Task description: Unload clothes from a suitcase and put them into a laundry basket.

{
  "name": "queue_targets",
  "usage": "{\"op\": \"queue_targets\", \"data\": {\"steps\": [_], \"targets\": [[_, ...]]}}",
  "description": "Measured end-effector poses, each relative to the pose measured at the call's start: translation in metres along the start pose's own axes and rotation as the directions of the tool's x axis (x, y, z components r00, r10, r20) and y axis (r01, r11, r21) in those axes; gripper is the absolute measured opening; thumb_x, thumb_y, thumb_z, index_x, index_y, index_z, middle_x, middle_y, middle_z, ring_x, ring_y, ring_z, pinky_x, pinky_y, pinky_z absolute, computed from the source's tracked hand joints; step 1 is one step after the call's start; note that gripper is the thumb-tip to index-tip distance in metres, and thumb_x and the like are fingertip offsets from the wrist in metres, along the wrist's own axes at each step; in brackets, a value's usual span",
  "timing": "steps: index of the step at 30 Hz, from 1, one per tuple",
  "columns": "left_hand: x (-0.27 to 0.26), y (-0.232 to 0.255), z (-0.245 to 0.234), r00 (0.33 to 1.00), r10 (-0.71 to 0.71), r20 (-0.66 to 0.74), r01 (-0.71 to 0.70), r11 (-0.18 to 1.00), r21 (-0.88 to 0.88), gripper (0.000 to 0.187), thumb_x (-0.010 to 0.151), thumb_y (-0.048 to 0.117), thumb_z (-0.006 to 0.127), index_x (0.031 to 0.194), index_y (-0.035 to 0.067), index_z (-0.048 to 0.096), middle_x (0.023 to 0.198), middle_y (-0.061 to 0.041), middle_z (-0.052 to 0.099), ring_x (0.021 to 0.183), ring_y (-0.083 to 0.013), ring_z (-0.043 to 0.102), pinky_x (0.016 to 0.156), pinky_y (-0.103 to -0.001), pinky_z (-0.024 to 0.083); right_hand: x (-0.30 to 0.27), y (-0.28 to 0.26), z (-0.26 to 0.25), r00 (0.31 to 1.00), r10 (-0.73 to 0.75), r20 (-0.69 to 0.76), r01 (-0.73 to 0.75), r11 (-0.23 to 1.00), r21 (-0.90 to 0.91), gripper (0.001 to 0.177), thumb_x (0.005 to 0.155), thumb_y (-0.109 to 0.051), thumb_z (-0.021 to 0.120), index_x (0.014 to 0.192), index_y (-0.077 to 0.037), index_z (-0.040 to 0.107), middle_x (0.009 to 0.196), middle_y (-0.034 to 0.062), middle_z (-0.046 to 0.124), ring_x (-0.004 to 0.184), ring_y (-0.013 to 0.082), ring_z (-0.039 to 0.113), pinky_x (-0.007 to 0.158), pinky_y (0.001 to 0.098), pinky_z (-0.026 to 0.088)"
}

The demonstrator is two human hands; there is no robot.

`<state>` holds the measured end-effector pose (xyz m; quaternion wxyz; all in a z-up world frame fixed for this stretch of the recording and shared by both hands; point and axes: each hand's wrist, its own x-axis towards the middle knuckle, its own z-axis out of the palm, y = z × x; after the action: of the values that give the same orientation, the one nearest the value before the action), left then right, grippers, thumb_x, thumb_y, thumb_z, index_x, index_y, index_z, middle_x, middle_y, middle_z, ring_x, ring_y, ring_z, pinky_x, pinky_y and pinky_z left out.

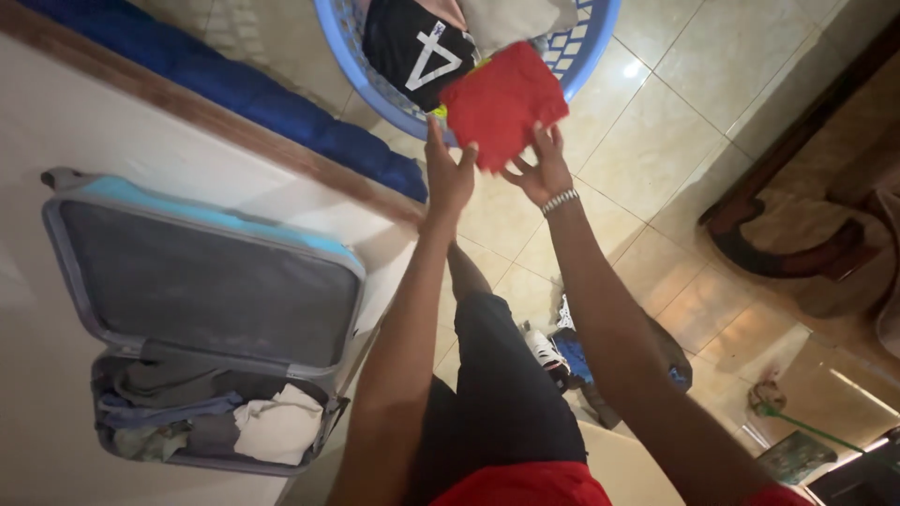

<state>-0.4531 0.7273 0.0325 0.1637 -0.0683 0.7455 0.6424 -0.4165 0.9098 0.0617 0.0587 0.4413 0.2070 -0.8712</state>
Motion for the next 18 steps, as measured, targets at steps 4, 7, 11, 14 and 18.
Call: {"op": "queue_targets", "data": {"steps": [4,7,11,14,18], "targets": [[0.008,-0.014,-0.001,0.998,-0.021,-0.053,0.037,0.947,0.320,0.090,0.093,0.021,0.076,0.161,-0.002,0.021,0.156,-0.031,0.038,0.143,-0.0442,0.040,0.118,-0.046,0.033,0.047,-0.004,-0.064,0.805,-0.048,-0.591,-0.062,0.985,-0.163,0.053,0.100,-0.023,0.056,0.148,-0.030,0.035,0.149,0.0009,0.045,0.135,0.0336,0.044,0.107,0.0557,0.045],[-0.017,-0.003,-0.022,0.991,-0.095,-0.091,0.114,0.964,0.238,0.081,0.094,0.016,0.071,0.161,0.000,0.027,0.155,-0.028,0.042,0.141,-0.0403,0.046,0.119,-0.043,0.038,0.076,0.020,-0.148,0.890,-0.026,-0.456,-0.044,0.989,-0.142,0.051,0.102,-0.032,0.055,0.150,-0.020,0.043,0.147,0.0048,0.051,0.124,0.0334,0.050,0.099,0.0486,0.051],[-0.056,-0.025,-0.060,0.974,-0.115,-0.194,0.135,0.986,0.093,0.065,0.098,0.009,0.065,0.155,-0.001,0.037,0.148,-0.028,0.048,0.135,-0.0359,0.055,0.116,-0.043,0.045,0.032,0.065,-0.081,0.943,-0.101,-0.316,0.042,0.982,-0.187,0.045,0.092,-0.027,0.056,0.136,-0.020,0.047,0.130,0.0057,0.062,0.102,0.0258,0.060,0.085,0.0391,0.054],[-0.096,0.010,-0.112,0.942,-0.292,-0.162,0.244,0.934,-0.262,0.058,0.102,0.018,0.064,0.151,0.002,0.040,0.136,-0.020,0.062,0.125,-0.0261,0.063,0.106,-0.038,0.050,0.002,0.133,-0.020,0.933,-0.308,-0.186,0.159,0.818,-0.553,0.040,0.093,-0.007,0.068,0.130,-0.012,0.054,0.115,0.0066,0.059,0.096,0.0156,0.060,0.078,0.0326,0.052],[-0.158,-0.015,-0.194,0.946,-0.165,-0.280,-0.025,0.822,-0.569,0.049,0.102,0.011,0.070,0.145,-0.004,0.051,0.128,-0.019,0.069,0.118,-0.0262,0.068,0.106,-0.038,0.054,-0.063,0.235,0.079,0.887,-0.444,0.123,0.301,0.358,-0.884,0.029,0.092,-0.002,0.068,0.121,-0.008,0.064,0.111,0.0047,0.059,0.090,0.0138,0.060,0.071,0.0286,0.054]]}}
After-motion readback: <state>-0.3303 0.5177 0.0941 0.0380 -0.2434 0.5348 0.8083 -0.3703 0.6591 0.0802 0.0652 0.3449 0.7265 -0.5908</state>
